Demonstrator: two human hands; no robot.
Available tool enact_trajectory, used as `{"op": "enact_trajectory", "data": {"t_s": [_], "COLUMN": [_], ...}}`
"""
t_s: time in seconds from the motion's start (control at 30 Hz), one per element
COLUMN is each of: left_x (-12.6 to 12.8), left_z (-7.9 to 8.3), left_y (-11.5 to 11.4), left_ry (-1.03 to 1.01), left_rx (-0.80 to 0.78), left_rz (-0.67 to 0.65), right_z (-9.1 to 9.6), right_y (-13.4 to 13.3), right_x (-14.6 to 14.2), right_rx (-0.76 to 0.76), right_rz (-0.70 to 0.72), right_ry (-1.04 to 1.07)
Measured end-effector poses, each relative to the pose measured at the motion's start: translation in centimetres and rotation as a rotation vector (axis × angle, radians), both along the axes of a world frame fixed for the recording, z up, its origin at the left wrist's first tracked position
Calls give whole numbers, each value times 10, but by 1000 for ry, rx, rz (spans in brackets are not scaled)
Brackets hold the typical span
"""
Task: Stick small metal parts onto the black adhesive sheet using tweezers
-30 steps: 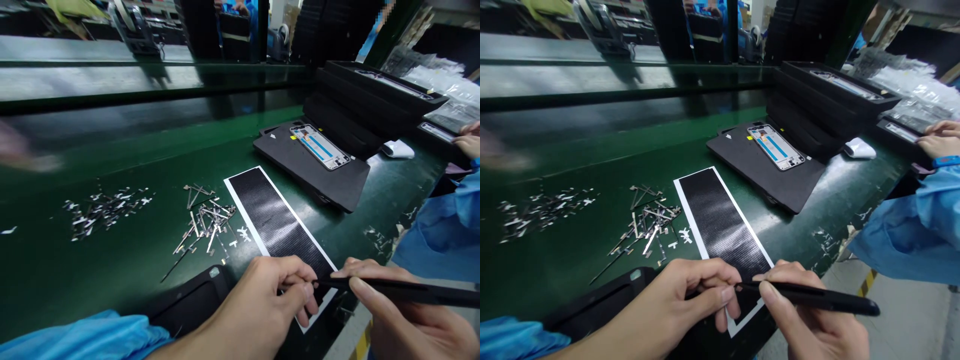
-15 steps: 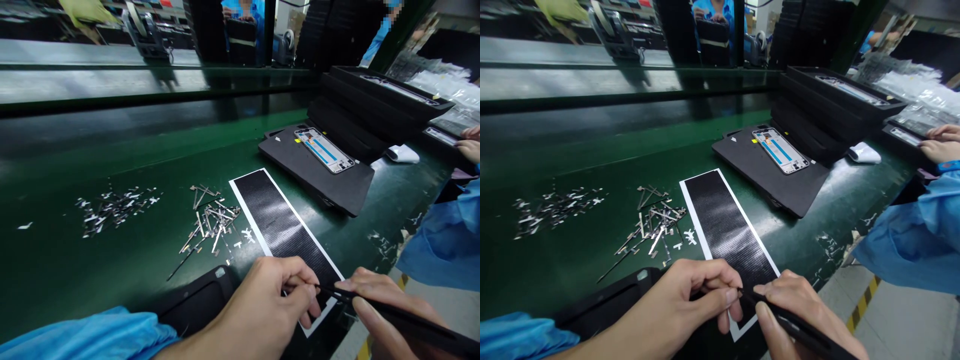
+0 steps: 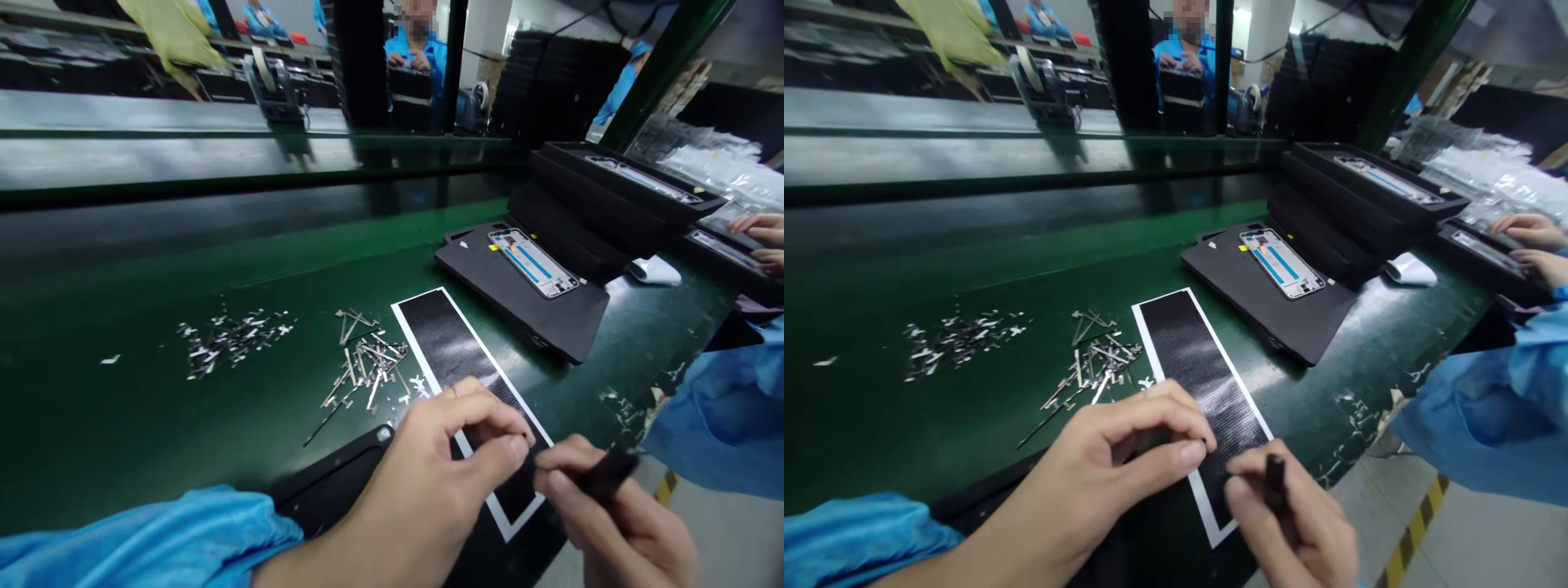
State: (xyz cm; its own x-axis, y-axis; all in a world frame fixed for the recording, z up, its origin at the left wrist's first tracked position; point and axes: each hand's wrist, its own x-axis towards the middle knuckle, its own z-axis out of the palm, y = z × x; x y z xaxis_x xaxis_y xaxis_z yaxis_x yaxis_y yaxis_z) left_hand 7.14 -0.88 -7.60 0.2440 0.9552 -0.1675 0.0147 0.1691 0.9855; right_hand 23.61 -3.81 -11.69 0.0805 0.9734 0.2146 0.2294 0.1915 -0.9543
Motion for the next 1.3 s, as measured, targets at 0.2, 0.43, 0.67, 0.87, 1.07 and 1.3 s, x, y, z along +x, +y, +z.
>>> {"op": "enact_trajectory", "data": {"t_s": [0.2, 0.43, 0.67, 0.87, 1.07, 1.3], "left_x": [-15, -49, -98, -120, -122, -124], "left_z": [23, 43, 48, 32, 19, -2], "left_y": [-15, -45, -80, -107, -114, -120], "left_ry": [-230, -208, 351, 665, 564, 681], "left_rx": [-119, -80, 472, 342, 293, 167], "left_rz": [167, 224, 148, -186, -35, 66], "right_z": [2, 35, 73, 58, 58, 42], "right_y": [7, 8, 17, 6, -3, -27], "right_x": [-28, -48, -70, -103, -107, -83], "right_rx": [18, 203, 95, -278, -288, 513], "right_rz": [264, 408, 868, 1072, 1014, 701], "right_ry": [83, 29, -281, -216, -317, -700]}}
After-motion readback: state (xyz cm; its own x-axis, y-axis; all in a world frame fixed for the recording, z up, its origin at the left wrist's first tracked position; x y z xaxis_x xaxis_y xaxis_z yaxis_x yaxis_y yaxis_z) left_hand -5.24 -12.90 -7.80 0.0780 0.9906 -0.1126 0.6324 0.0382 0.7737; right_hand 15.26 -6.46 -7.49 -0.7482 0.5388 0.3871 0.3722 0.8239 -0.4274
